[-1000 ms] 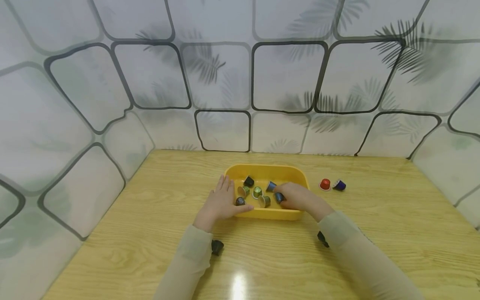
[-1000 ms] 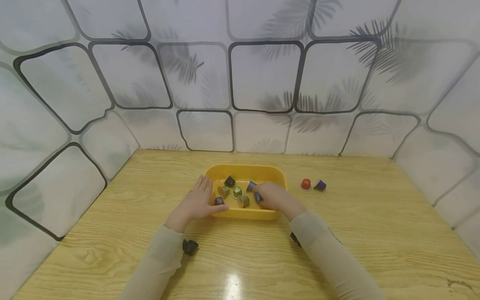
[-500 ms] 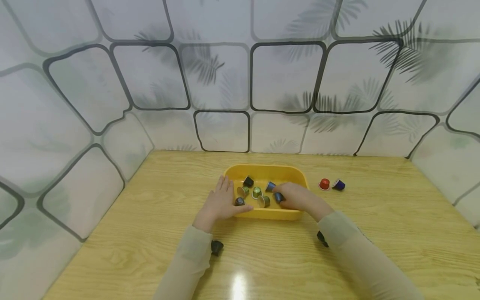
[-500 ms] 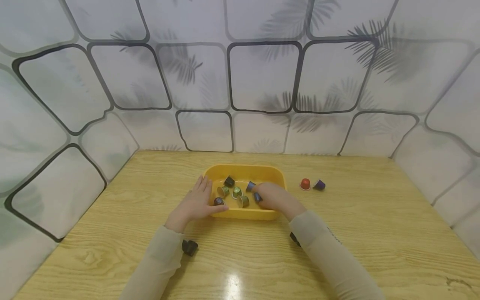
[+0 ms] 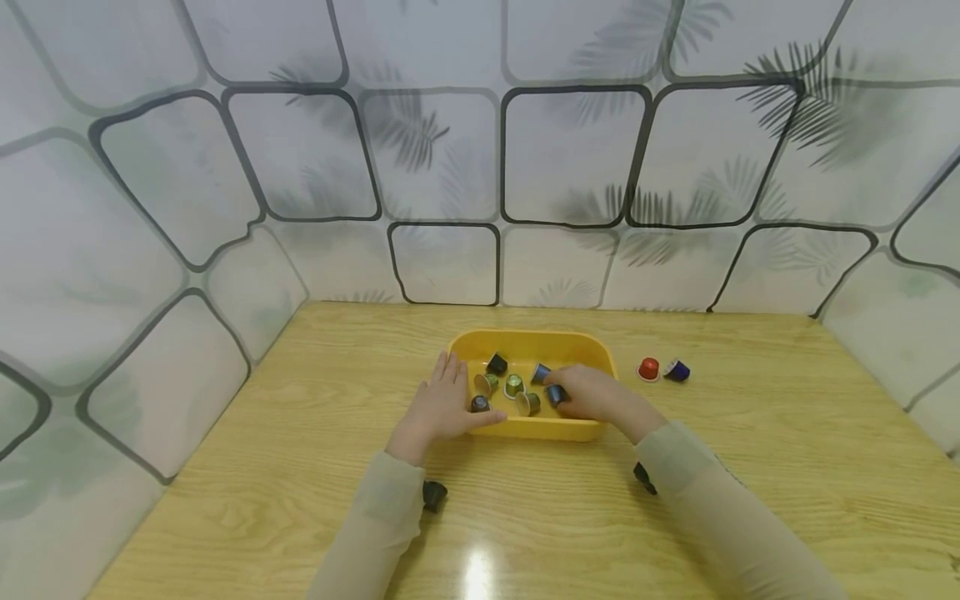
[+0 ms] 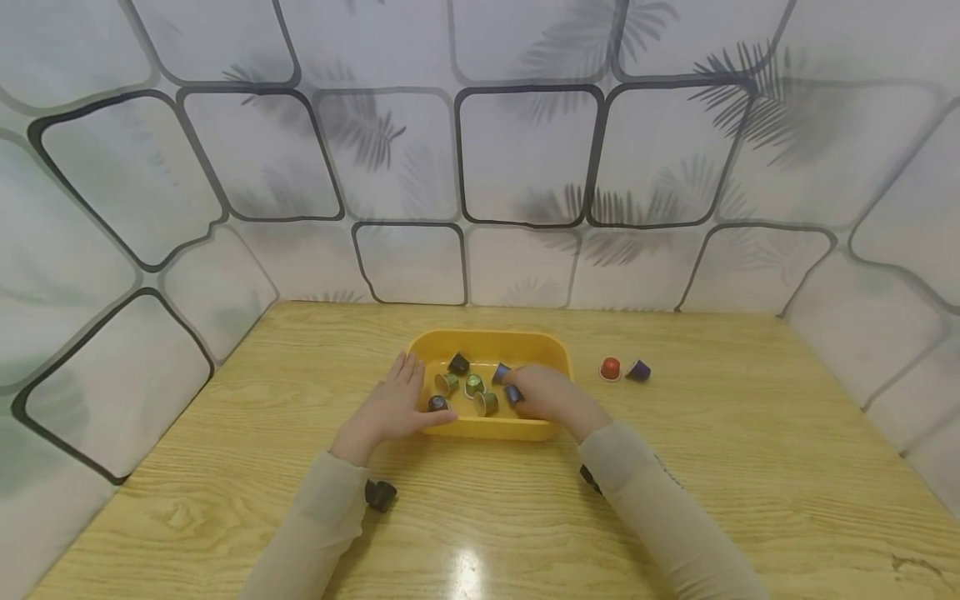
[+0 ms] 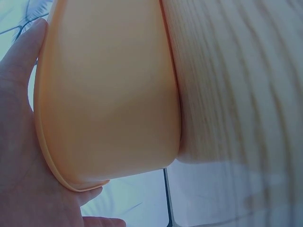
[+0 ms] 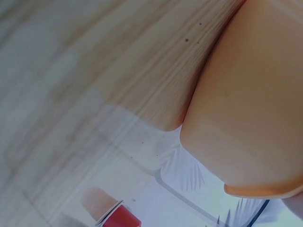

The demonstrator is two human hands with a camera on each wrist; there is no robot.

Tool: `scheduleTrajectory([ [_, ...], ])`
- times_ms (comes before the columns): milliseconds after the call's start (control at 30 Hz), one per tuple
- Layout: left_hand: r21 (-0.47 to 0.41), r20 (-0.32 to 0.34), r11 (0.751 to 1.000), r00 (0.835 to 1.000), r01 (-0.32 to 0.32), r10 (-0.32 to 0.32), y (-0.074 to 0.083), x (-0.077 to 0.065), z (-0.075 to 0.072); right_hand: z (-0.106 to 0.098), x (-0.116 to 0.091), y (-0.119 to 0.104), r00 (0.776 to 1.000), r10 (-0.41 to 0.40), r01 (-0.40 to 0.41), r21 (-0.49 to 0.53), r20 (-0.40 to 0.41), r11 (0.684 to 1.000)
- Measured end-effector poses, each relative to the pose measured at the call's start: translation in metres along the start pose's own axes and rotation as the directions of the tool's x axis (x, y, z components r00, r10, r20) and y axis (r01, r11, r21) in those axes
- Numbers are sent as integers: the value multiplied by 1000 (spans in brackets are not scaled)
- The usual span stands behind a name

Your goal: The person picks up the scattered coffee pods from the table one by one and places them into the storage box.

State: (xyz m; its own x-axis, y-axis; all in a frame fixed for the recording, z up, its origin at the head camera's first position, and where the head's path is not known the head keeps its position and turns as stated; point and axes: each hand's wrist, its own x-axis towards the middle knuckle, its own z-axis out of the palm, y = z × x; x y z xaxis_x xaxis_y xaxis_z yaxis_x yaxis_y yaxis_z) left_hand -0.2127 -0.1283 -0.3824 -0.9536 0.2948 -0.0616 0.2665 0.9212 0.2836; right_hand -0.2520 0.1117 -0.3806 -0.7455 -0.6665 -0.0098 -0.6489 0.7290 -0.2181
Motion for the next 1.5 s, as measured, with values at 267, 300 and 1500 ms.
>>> scheduleTrajectory([
  [267,-11,-3,1000,1000,-3,3,1,0,-1,0,-1,0,1000,2,-2,21,-16,1000],
  [300,-14,-5,1000,1000,-7,7,0,0,-1,0,-1,0,1000,3,-2,25,-18,1000],
  [1500,-28,2,1000,1000,-10,10,1,-2,-2,-3,-5,7,995,15,-4,113,-102,994],
])
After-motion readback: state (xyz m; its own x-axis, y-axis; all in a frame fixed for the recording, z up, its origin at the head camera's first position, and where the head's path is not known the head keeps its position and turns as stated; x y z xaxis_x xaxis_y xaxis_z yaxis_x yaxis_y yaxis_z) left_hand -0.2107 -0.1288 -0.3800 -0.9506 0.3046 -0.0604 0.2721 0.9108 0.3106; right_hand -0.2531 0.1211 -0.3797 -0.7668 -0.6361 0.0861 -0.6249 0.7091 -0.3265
